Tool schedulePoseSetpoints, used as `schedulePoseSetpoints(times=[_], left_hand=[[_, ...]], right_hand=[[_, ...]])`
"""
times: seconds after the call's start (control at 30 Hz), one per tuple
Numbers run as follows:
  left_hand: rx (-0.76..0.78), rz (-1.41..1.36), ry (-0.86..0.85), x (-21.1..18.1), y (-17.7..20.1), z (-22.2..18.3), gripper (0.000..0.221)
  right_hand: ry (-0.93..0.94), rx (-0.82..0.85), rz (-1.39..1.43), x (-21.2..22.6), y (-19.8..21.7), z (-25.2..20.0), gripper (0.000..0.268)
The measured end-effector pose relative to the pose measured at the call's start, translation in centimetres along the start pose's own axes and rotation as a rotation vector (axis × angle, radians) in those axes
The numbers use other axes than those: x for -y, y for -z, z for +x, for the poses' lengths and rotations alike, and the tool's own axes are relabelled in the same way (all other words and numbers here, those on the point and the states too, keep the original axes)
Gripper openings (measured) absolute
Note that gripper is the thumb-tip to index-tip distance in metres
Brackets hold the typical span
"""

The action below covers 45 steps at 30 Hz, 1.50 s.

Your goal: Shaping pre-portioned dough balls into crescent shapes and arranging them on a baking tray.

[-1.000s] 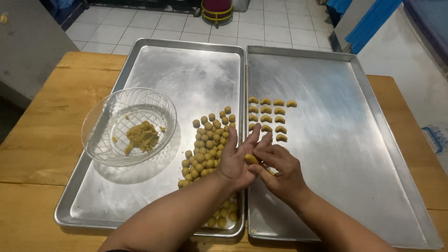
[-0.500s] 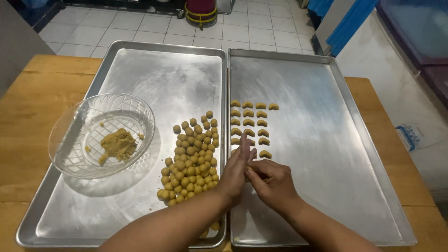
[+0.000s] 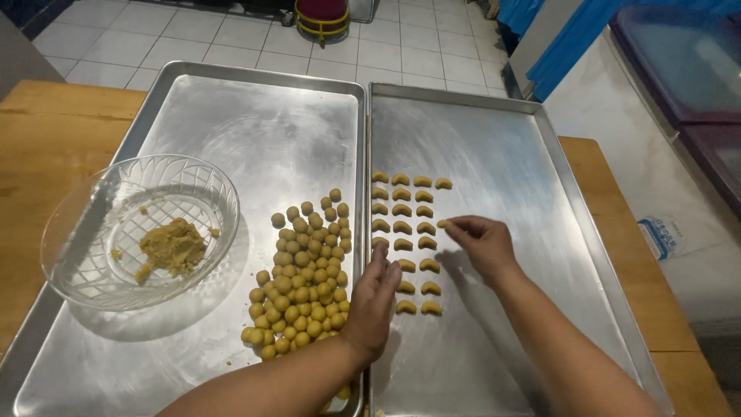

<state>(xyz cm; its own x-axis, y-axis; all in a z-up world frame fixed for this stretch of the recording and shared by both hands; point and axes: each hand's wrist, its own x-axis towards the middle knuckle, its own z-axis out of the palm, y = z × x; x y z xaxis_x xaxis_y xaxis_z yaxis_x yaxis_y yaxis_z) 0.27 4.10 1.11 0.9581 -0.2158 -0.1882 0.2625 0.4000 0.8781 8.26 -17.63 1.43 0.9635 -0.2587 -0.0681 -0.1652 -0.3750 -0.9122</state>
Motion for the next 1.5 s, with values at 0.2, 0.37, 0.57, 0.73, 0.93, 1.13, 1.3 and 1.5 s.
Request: schedulePoseSetpoints(times=[0.2, 0.37, 0.57, 0.73, 0.93, 1.13, 1.3, 1.5], left_hand=[[-0.012, 0.055, 0.073, 1.5, 0.6, 0.4, 0.086], [-0.01, 0.049, 0.046, 1.9, 0.6, 0.4, 0.084], [-0.022, 0.065, 0.085, 1.7, 0.6, 0.4, 0.081], [-0.016, 0.041, 0.063, 2.1, 0.7, 0.6, 0.082], [-0.031, 0.05, 0.084, 1.9, 0.7, 0.5, 0.082], [-0.033, 0.027, 0.056, 2.2, 0.7, 0.6, 0.081], [-0.076, 0.002, 0.11, 2.2, 0.5, 0.7, 0.078], [-0.048, -0.065, 0.081, 2.7, 0.8, 1.1, 0.077]], right_hand=[[-0.152, -0.127, -0.148, 0.9, -0.2, 4.3, 0.021], [-0.08, -0.139, -0.311, -1.2, -0.9, 7.1, 0.027], [-0.059, -0.148, -0.348, -2.6, -1.6, 8.6, 0.029], [-0.006, -0.142, -0.376, -3.8, -1.6, 9.4, 0.028], [0.017, -0.119, -0.395, -3.8, -0.7, 8.9, 0.038], [0.011, -0.096, -0.472, -4.2, -0.1, 8.7, 0.027], [0.061, -0.125, -0.489, -4.5, -0.4, 9.2, 0.022], [0.032, -0.127, -0.501, -4.1, -0.4, 8.8, 0.03]])
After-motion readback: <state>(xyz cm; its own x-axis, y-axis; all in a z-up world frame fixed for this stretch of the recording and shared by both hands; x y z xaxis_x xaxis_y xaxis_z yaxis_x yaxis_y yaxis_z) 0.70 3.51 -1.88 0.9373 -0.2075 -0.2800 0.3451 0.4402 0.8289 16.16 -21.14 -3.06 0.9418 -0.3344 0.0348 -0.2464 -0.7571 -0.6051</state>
